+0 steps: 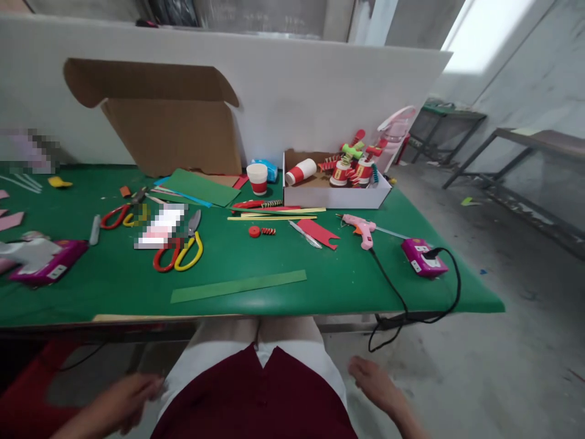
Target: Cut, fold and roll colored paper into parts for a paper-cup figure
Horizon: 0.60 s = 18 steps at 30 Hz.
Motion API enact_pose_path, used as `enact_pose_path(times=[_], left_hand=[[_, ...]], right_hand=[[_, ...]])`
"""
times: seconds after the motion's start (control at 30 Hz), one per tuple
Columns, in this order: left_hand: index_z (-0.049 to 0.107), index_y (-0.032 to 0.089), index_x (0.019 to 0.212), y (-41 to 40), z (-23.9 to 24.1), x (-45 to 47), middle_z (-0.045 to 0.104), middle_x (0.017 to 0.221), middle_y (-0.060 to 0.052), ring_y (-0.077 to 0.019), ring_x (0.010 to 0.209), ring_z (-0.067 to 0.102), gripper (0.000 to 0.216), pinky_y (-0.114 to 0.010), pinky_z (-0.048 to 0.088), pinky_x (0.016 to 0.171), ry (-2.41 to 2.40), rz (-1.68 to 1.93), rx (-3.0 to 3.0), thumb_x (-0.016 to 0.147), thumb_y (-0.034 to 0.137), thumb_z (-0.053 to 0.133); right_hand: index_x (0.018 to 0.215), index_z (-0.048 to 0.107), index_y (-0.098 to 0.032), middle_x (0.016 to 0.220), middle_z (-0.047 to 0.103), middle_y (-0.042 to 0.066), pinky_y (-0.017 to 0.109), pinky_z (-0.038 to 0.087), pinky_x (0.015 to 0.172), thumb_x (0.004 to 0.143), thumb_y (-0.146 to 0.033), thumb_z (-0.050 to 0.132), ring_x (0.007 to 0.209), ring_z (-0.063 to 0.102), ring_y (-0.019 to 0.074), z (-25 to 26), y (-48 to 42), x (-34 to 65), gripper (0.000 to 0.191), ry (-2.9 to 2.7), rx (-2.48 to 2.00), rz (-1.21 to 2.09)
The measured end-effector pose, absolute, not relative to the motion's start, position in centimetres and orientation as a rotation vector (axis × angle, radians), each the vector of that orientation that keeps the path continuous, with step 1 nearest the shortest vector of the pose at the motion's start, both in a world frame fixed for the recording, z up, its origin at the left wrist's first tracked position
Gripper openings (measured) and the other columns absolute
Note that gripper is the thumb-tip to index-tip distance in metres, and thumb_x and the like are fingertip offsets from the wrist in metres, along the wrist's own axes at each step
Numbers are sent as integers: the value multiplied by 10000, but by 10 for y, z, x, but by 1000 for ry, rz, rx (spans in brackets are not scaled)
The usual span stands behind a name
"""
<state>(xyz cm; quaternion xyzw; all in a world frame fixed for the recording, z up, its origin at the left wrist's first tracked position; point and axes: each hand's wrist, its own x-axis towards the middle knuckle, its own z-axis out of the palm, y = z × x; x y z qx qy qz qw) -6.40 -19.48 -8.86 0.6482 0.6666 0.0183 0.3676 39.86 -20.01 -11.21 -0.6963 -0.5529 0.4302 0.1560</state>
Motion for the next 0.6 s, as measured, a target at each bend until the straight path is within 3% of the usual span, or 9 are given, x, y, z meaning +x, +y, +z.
enact_pose_path(times=[0.07, 0.2, 0.27, 0.33, 0.47, 0.6], left_hand=[[564, 182, 651, -174, -65, -46, 546, 498, 21, -130, 464, 535, 464, -238, 464, 477, 1647, 290, 1758, 940, 456, 325], [649, 197, 980, -143, -29, 24, 705, 932, -56, -170, 884, 645, 338, -274, 519, 793, 1482, 882, 2201, 947, 292, 326], [600, 173, 1186, -128, -34, 62, 653, 1191, -97, -195, 1157, 562, 395, -343, 457, 977, 1408, 850, 2520, 940, 206, 293], [517, 125, 1304, -114, -50, 91, 544, 1359, -113, -229, 1317, 423, 425, -418, 359, 1084, 1422, 687, 2726, 946, 242, 321], [445, 90, 1371, -100, -78, 108, 442, 1447, -120, -281, 1362, 355, 555, -477, 278, 1118, 1523, 517, 2885, 932, 422, 368], [427, 111, 1391, -102, -77, 103, 425, 1461, -101, -268, 1378, 329, 563, -458, 233, 1139, 1545, 517, 2880, 926, 423, 370]], right_hand=[[733, 693, -210, 716, 693, 74, 314, 540, 519, 810, -673, 458, 634, 657, 215, -84, -191, 394, 525, -1557, -1831, 1506], [1009, 696, -195, 899, 725, 95, 339, 564, 756, 911, -579, 351, 794, 681, 198, -34, -158, 345, 525, -1573, -1535, 1102], [1053, 684, -203, 1061, 703, 102, 362, 536, 869, 955, -525, 250, 962, 663, 209, -31, -132, 313, 549, -1631, -1451, 853], [1224, 605, -191, 1231, 633, 113, 408, 472, 982, 970, -493, 155, 1145, 587, 228, -38, -108, 287, 599, -1792, -1426, 650], [1437, 373, -132, 1474, 391, 121, 517, 254, 1135, 925, -584, 270, 1394, 290, 295, -53, -85, 262, 691, -2294, -1496, 325], [1446, 346, -91, 1500, 336, 124, 504, 187, 1162, 927, -596, 251, 1412, 245, 294, -49, -85, 259, 730, -2484, -1576, 212]])
